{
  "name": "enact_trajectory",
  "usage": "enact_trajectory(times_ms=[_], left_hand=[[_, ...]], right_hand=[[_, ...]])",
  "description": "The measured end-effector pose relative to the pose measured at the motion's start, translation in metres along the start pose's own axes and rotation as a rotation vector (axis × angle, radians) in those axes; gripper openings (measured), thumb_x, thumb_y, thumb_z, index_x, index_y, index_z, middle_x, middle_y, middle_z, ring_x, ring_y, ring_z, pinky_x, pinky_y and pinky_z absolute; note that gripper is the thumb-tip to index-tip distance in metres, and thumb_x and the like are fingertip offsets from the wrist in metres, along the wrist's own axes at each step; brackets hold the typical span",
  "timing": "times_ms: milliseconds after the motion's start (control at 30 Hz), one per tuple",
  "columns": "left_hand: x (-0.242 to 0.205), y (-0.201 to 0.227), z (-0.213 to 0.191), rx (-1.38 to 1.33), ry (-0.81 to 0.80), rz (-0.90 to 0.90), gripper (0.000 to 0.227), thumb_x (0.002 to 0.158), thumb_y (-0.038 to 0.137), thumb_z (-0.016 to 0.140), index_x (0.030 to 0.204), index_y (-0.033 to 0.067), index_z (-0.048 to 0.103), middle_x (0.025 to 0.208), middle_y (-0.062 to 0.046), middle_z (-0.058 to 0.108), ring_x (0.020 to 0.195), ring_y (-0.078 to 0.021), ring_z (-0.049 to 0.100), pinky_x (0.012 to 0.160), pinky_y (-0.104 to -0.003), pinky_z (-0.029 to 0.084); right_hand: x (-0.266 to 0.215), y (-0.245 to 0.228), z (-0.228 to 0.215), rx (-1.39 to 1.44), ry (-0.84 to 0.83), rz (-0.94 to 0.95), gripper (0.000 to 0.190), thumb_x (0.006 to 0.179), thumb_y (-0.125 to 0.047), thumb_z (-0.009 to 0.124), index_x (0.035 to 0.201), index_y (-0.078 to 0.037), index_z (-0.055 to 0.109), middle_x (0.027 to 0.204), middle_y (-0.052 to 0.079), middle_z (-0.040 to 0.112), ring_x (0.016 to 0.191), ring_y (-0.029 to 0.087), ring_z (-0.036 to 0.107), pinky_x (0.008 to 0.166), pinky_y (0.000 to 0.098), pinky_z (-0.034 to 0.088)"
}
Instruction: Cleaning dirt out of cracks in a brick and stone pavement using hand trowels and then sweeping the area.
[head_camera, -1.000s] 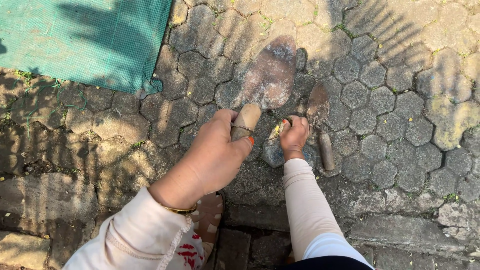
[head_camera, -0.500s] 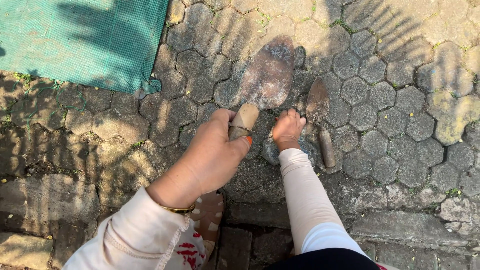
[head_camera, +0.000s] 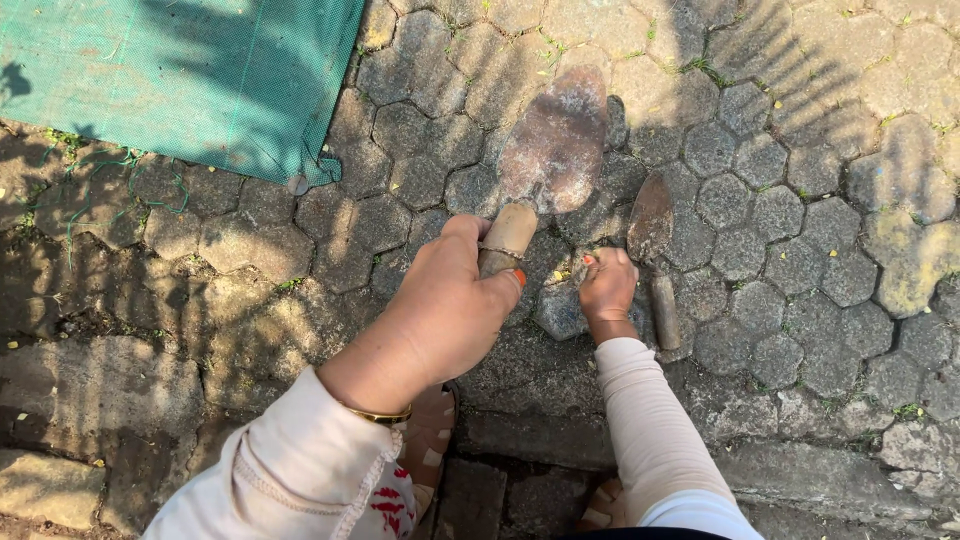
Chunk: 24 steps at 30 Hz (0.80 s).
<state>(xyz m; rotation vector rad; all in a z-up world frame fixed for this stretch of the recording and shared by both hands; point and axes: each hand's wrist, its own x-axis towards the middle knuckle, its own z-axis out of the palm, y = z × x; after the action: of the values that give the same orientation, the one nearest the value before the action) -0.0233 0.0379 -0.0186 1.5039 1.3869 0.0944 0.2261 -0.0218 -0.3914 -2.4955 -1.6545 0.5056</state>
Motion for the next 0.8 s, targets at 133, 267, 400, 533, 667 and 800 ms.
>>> enact_trajectory(times_ms=[133,267,400,533,667,800], left_hand=[[0.001,-0.005,0.007,0.018,0.061,0.103,0.043,0.089,0.021,0.068,0.122,-0.0019,0.053,0.098,-0.019,0.072,0.085,-0.0304,0.075,0.073,-0.043,0.058],[0.002,-0.001,0.012,-0.03,0.048,0.137,0.045,0.087,0.017,0.068,0.124,-0.0032,0.051,0.097,-0.02,0.073,0.084,-0.0289,0.075,0.07,-0.041,0.059],[0.001,-0.001,0.015,-0.042,0.017,0.132,0.044,0.087,0.017,0.067,0.122,-0.0044,0.051,0.097,-0.018,0.072,0.082,-0.0272,0.076,0.067,-0.039,0.059],[0.002,-0.002,0.014,-0.008,0.0,0.098,0.046,0.087,0.017,0.066,0.125,-0.0027,0.05,0.096,-0.018,0.073,0.081,-0.0277,0.076,0.068,-0.04,0.059],[0.002,-0.005,0.013,-0.024,0.032,0.16,0.045,0.087,0.017,0.067,0.124,-0.0049,0.051,0.098,-0.019,0.072,0.087,-0.0289,0.075,0.073,-0.04,0.059],[0.001,-0.001,0.01,-0.033,0.006,0.138,0.046,0.087,0.016,0.065,0.126,-0.0051,0.049,0.104,-0.02,0.071,0.091,-0.0299,0.076,0.077,-0.04,0.06]], right_hand=[[-0.006,0.007,0.007,0.243,0.647,0.059,0.027,0.097,-0.01,0.063,0.123,-0.007,0.07,0.112,0.014,0.063,0.106,0.032,0.057,0.098,0.0455,0.039],[0.005,-0.02,0.005,0.192,0.45,-0.113,0.019,0.081,-0.02,0.079,0.099,-0.017,0.079,0.102,0.011,0.064,0.101,0.032,0.056,0.091,0.0438,0.038],[0.013,-0.017,0.021,0.136,0.33,-0.039,0.003,0.086,-0.021,0.078,0.085,-0.018,0.077,0.096,0.003,0.066,0.103,0.027,0.058,0.097,0.0442,0.038],[0.02,0.002,0.031,0.054,0.379,-0.071,0.001,0.089,-0.014,0.075,0.09,-0.013,0.075,0.101,0.006,0.064,0.101,0.029,0.057,0.091,0.0443,0.037],[-0.008,-0.018,0.015,0.169,0.325,-0.13,0.004,0.089,-0.016,0.072,0.091,-0.014,0.075,0.101,0.004,0.065,0.105,0.026,0.058,0.096,0.0422,0.037],[-0.045,-0.061,-0.002,0.067,0.118,-0.283,0.022,0.081,-0.027,0.076,0.1,-0.016,0.074,0.109,0.005,0.066,0.109,0.025,0.055,0.098,0.0437,0.034]])
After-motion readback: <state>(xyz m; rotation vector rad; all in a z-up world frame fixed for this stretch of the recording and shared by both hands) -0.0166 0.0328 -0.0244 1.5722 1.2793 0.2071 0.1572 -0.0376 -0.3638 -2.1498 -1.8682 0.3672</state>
